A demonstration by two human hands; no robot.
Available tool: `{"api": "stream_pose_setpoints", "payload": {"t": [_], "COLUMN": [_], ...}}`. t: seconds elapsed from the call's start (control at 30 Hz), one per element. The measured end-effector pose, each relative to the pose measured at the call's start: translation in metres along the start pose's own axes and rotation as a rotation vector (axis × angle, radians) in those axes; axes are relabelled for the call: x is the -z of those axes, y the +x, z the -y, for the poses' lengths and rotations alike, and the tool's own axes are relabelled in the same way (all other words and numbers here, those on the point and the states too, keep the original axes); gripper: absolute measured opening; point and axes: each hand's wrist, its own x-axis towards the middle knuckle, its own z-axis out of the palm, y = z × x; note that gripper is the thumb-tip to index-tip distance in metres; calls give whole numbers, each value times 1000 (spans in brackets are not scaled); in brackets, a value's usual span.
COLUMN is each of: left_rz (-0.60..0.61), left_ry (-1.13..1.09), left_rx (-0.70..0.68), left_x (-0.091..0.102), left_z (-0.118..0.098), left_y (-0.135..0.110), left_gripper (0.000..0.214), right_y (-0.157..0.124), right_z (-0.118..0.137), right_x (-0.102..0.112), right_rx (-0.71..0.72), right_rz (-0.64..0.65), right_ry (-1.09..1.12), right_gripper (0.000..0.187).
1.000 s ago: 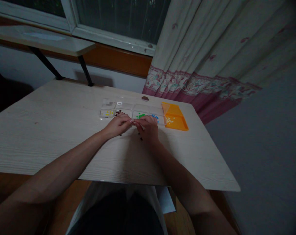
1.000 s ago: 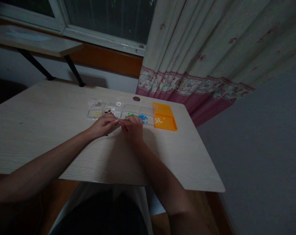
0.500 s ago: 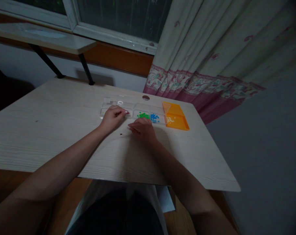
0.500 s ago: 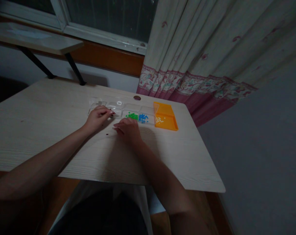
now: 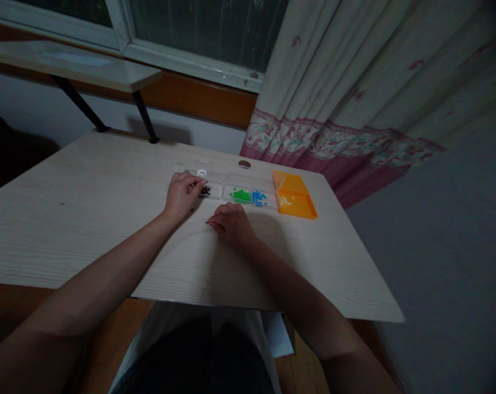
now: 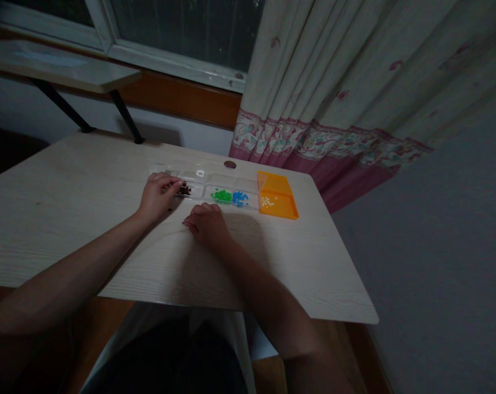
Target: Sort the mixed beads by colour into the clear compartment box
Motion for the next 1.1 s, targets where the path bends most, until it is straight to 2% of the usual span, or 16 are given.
{"api": "stream_pose_setpoints", "payload": {"t": [0.23, 0.37, 0.43, 0.53, 0.6, 0.7, 0.97, 1.1], "left_rz": [-32, -12, 58, 232, 342, 430, 366, 255], "left_ry": [1, -32, -89, -192, -227, -245, -263, -217], "left_rx": [2, 2, -37, -142, -223, -295, -264, -177], "left_x": [4, 5, 4, 0, -3, -6, -4, -1], "left_z": [1, -3, -7, -13, -15, -17, -16, -17], "left_y": [1, 1, -1, -4, -6, -8, -7, -5], "left_gripper": [28, 27, 28, 34, 39, 41, 31, 21], "right_y": [-2, -4, -5, -5, -5, -5, -6, -6], "right_z": [-7, -12, -15, -19, -20, -19, -20, -19], "right_x": [2, 1, 2, 5, 6, 7, 5, 3], "right_rx": [-44, -74, -99, -139, -163, -183, -170, -164], "right_rz": [-76, -161, -220, -295, -315, -316, -337, -351], "right_ry": [-2, 5, 0, -27, -48, -82, -97, -61], "right_gripper": [21, 23, 24, 27, 29, 30, 28, 28]}}
